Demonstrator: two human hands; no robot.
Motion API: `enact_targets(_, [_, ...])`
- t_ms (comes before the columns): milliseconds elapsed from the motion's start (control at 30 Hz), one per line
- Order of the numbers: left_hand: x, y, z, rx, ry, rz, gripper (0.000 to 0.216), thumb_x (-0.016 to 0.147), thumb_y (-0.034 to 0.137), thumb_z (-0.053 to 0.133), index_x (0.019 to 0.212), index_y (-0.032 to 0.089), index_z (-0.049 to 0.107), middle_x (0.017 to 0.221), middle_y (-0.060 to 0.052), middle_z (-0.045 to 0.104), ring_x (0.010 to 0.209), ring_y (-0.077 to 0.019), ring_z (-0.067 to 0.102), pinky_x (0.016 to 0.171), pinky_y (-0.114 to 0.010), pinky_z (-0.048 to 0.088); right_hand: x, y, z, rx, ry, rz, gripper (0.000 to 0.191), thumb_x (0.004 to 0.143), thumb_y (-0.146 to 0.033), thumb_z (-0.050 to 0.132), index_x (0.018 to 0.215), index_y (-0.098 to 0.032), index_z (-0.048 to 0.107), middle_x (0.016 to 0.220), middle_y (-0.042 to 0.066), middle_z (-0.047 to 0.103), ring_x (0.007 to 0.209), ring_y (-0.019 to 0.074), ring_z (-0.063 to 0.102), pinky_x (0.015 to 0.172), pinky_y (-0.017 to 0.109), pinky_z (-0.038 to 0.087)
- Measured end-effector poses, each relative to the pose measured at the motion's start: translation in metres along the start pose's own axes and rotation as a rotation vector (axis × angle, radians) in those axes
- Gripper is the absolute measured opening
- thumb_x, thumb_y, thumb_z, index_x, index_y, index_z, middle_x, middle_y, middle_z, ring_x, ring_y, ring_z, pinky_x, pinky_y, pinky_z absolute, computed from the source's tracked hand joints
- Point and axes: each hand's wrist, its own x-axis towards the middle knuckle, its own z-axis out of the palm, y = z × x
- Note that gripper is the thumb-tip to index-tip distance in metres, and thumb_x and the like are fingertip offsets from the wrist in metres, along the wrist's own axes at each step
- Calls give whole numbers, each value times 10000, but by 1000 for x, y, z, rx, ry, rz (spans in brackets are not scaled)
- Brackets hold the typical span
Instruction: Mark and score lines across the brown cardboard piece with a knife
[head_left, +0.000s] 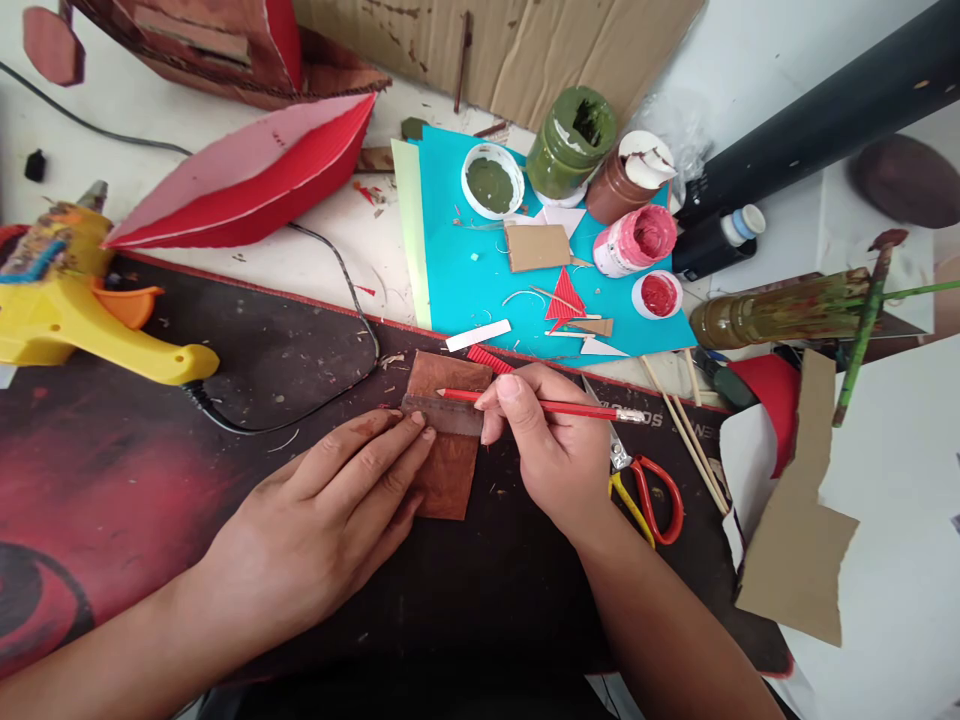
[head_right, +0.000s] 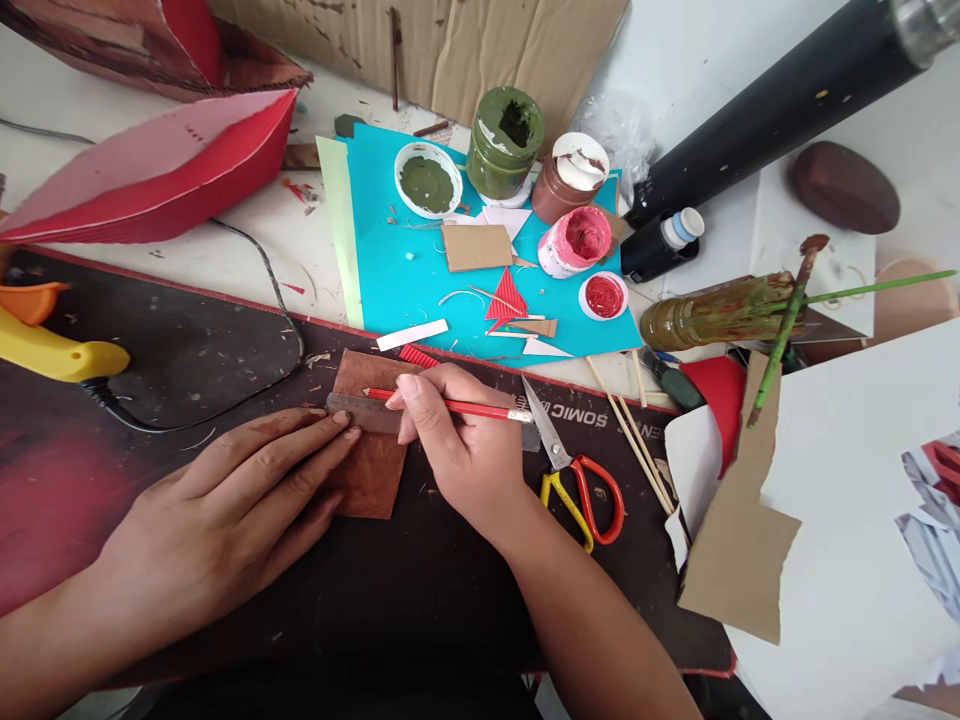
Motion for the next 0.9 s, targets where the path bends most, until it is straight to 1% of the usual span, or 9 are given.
enact_targets(167, [0, 0, 0, 5, 4, 6, 532, 1077, 217, 644, 1571, 23, 607, 1499, -199, 733, 1416, -353, 670, 1172, -466, 582, 0, 1, 0, 12, -16, -2, 363, 1177, -429, 624, 893, -255, 767, 667, -33, 711, 632, 151, 678, 712, 319, 604])
enact_targets(267, [1, 1, 0, 3, 2, 3, 529, 1082, 214, 638, 1575, 26, 605, 1511, -198, 727, 1419, -355, 669, 1162, -468, 585, 0, 1, 0, 13, -6, -6, 358, 1175, -407, 627, 881, -253, 762, 683, -30, 718, 652, 150, 685, 730, 316, 606])
enact_targets(433, [0, 1, 1, -15, 11, -19, 565, 1085, 219, 630, 1626, 68, 574, 1513, -169, 735, 1434, -336, 668, 1175, -450, 585, 0, 0, 0, 2, -11, 11, 391, 1172, -469, 623, 879, -252, 765, 660, -26, 709, 631, 159, 681, 712, 329, 612])
enact_targets(633, [1, 0, 0, 13, 11, 4, 511, 1091, 220, 628, 1562, 23, 608, 1500, -196, 731, 1404, -355, 675, 1146, -468, 590, -1, 1, 0, -5, 2, 9, 403, 1168, -492, 630, 870, -256, 764, 674, -19, 714, 644, 164, 686, 724, 333, 614])
enact_targets(767, [1, 0, 0, 6, 5, 12, 530, 1080, 217, 648, 1564, 8, 603, 1496, -212, 729, 1408, -364, 671, 1152, -475, 586, 0, 0, 0, 13, -24, 7, 389, 1173, -469, 627, 883, -251, 765, 651, -31, 698, 623, 153, 673, 703, 316, 600])
enact_targets(900, [0, 0, 1, 5, 1, 3, 523, 1080, 218, 644, 1568, 33, 606, 1494, -197, 734, 1407, -358, 676, 1160, -474, 591, 0, 0, 0, 20, -11, -5, 374, 1173, -443, 630, 880, -252, 763, 674, -30, 712, 644, 152, 682, 718, 312, 597])
